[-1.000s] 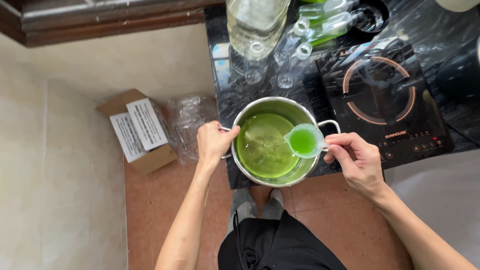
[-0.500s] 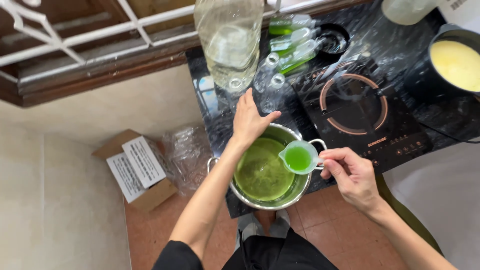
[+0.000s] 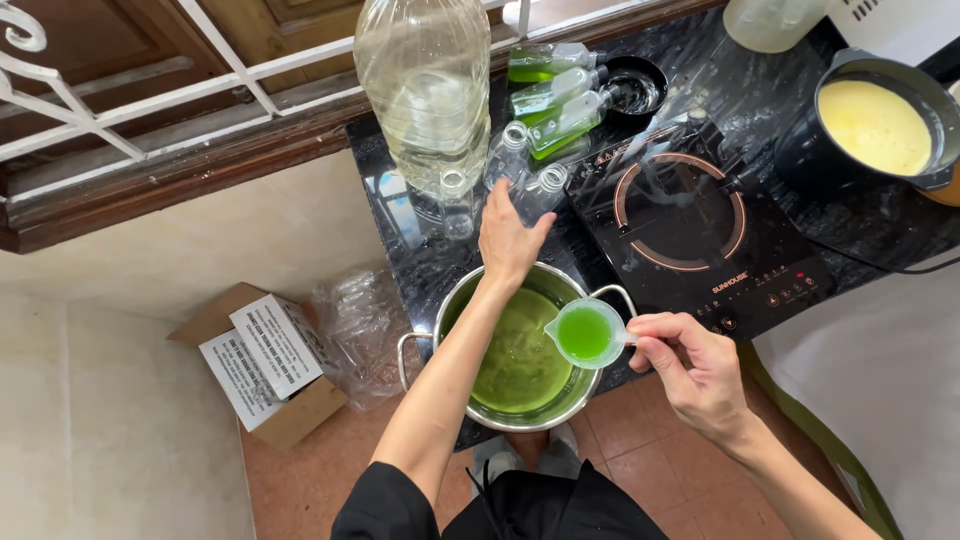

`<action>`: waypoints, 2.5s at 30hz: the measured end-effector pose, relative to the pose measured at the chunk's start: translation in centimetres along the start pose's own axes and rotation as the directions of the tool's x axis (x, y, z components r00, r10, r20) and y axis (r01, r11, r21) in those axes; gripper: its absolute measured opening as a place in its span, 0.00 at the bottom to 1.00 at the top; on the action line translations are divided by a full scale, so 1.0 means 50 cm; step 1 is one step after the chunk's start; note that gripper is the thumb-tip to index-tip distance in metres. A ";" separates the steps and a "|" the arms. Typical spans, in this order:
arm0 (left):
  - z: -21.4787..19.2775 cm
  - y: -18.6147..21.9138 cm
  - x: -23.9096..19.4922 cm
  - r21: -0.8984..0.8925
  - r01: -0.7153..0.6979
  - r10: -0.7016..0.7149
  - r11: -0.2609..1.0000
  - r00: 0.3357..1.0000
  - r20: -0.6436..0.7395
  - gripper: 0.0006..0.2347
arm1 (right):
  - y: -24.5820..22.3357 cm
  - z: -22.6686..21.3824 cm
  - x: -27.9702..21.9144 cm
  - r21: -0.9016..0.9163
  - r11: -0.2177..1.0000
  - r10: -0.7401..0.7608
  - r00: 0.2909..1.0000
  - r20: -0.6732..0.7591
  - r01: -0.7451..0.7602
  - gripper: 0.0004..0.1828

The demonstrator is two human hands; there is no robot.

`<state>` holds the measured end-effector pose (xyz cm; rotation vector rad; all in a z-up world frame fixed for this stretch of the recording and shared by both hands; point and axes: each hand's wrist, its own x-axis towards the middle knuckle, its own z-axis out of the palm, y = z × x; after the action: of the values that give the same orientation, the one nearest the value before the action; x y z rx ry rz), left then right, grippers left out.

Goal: Bottling green liquid from a pot into small plastic bottles using a measuring cup.

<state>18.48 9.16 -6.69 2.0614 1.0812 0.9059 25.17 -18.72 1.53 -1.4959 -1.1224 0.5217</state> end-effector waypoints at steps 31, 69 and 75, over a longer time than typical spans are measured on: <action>-0.437 0.076 -0.247 0.056 -0.246 0.224 0.968 0.940 0.257 0.30 | -0.138 0.006 0.194 -0.273 0.886 -0.294 0.909 0.295 0.375 0.07; -0.425 0.050 -0.247 -0.082 -0.264 0.276 0.961 0.935 0.224 0.26 | -0.360 0.111 0.296 -0.453 0.255 -0.206 0.505 0.838 0.854 0.12; -0.414 0.025 -0.220 -0.186 -0.192 0.234 0.964 0.942 0.240 0.26 | -0.315 0.092 0.295 -0.450 0.302 -0.265 0.528 0.807 0.840 0.12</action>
<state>-2.19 3.53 2.89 2.1170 0.6336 0.7687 22.36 -5.21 18.72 -1.4687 -2.6314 -0.1972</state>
